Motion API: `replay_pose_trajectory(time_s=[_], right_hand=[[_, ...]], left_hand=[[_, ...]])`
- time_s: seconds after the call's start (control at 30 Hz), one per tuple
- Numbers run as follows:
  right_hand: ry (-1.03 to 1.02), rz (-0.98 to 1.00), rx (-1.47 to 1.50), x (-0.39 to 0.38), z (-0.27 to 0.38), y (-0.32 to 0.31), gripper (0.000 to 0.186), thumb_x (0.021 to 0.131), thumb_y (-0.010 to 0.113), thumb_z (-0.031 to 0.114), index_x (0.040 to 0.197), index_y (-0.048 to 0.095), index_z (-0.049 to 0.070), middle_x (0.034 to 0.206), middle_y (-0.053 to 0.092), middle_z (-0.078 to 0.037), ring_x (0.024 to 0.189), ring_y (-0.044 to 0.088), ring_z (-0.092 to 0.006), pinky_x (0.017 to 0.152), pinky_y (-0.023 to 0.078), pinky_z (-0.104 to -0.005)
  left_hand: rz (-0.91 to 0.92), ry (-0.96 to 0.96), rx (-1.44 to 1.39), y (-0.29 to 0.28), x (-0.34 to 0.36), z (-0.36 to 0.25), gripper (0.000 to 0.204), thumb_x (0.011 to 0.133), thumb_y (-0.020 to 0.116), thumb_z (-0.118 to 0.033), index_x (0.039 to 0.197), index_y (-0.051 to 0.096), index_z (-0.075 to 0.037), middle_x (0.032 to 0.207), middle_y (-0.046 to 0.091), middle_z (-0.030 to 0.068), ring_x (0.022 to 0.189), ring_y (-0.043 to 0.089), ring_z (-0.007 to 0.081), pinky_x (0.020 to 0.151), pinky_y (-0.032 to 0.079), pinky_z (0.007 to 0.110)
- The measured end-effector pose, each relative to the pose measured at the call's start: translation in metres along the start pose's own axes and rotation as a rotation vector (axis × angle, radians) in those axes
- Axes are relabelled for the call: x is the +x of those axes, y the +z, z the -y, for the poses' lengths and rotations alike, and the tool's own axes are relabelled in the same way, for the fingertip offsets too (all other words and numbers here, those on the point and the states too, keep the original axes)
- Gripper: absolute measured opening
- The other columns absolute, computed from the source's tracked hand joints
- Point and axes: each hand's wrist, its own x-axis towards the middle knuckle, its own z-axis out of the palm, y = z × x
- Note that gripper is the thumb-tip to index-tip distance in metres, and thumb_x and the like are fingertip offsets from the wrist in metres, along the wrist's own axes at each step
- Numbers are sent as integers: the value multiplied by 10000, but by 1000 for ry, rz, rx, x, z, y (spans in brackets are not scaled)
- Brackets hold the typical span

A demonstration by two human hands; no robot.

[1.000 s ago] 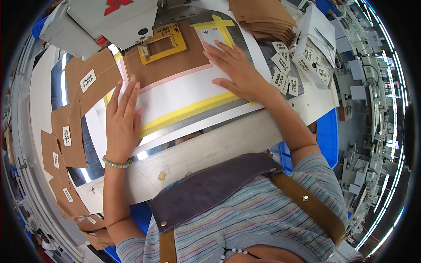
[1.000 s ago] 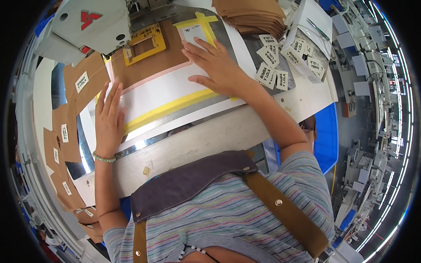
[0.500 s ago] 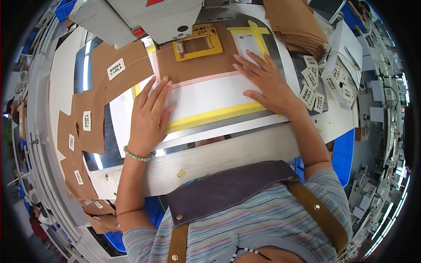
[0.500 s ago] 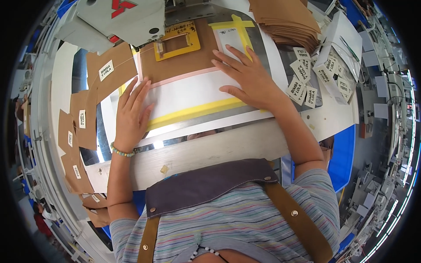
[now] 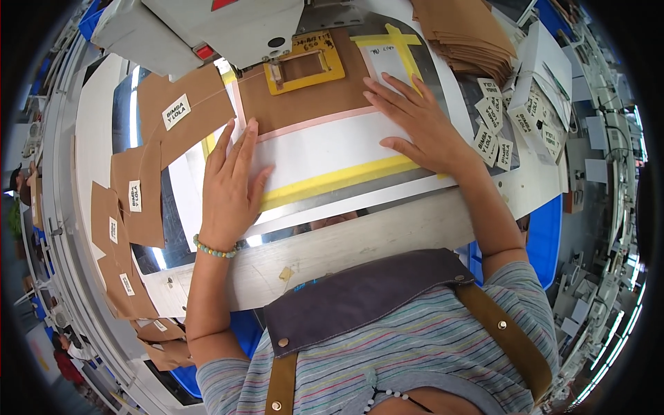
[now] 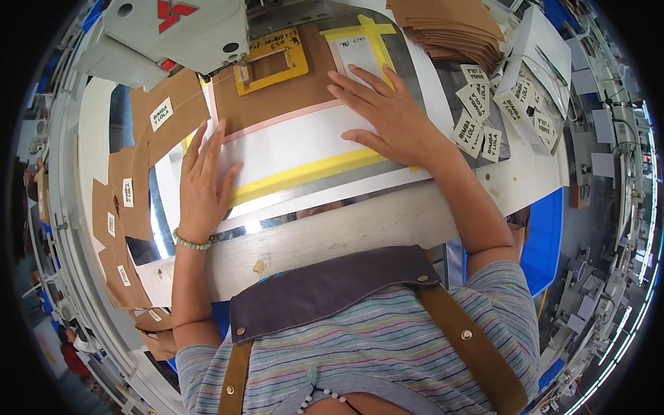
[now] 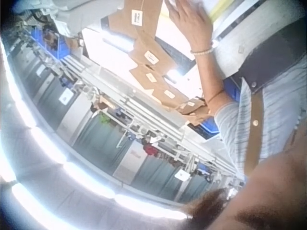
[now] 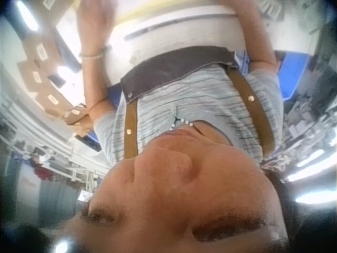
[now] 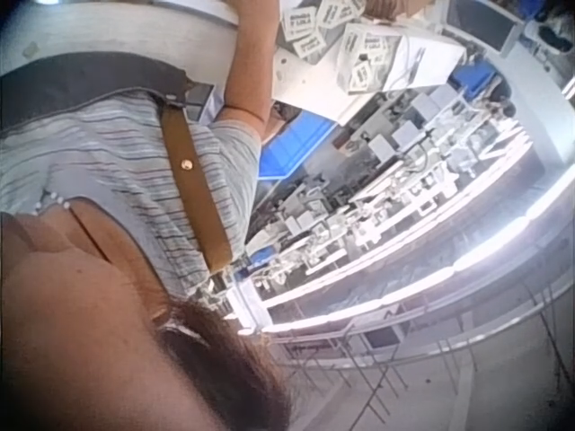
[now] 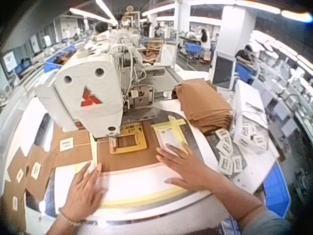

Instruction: The recorder is sewing labels onto pieces of leather using an industrial sewing machine.

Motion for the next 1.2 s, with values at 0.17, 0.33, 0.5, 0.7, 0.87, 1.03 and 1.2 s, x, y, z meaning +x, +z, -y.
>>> replay_pose_trajectory(time_s=[0.17,0.33,0.5,0.7,0.87,1.03,1.2], right_hand=[[-12,33,-43,-1,-1,-1,703,1100,518,531,1657,432,111,1769,340,-44,1646,255,-288,1361,120,-577],[1,36,19,-2,-1,-1,686,1098,516,509,1656,444,117,1768,353,-53,1652,243,-318,1352,113,-595],[17,26,50,-3,-3,5,693,1084,547,518,1657,450,141,1774,343,-30,1653,240,-310,1353,112,-603],[18,-12,43,-7,-5,7,689,1086,548,548,1657,459,173,1773,345,-32,1654,243,-308,1339,136,-613],[-5,-143,15,-9,-14,17,638,1099,519,582,1558,589,143,1709,452,-54,1612,341,-289,1310,235,-591],[224,-623,-111,-24,-41,-48,393,988,771,304,1321,749,95,1345,744,-90,1264,675,-318,1072,531,-449],[821,-235,-299,-72,-50,-87,322,1000,729,281,1254,775,89,1155,795,-122,1047,755,-350,913,589,-454]], left_hand=[[39,-46,18,-2,1,-5,688,976,750,-131,1616,504,-74,1549,617,147,1532,455,402,1222,404,518],[31,-33,27,-2,2,-5,691,970,754,-123,1615,510,-87,1534,633,138,1515,476,396,1214,416,505],[7,-6,34,1,-2,-3,684,968,756,-120,1608,519,-91,1509,663,108,1498,501,386,1211,426,492],[58,-46,52,2,1,-3,628,971,755,-128,1561,550,-55,1548,641,82,1475,521,391,1202,431,489],[59,-42,40,5,0,4,556,1032,663,-119,1575,557,-69,1569,625,82,1498,508,350,1238,393,487],[47,-39,76,6,-4,6,589,1013,687,-97,1586,549,-74,1588,613,70,1487,523,368,1239,413,496],[35,-19,78,8,-3,5,555,1026,685,-107,1567,566,-68,1589,614,52,1492,521,356,1242,417,502]])
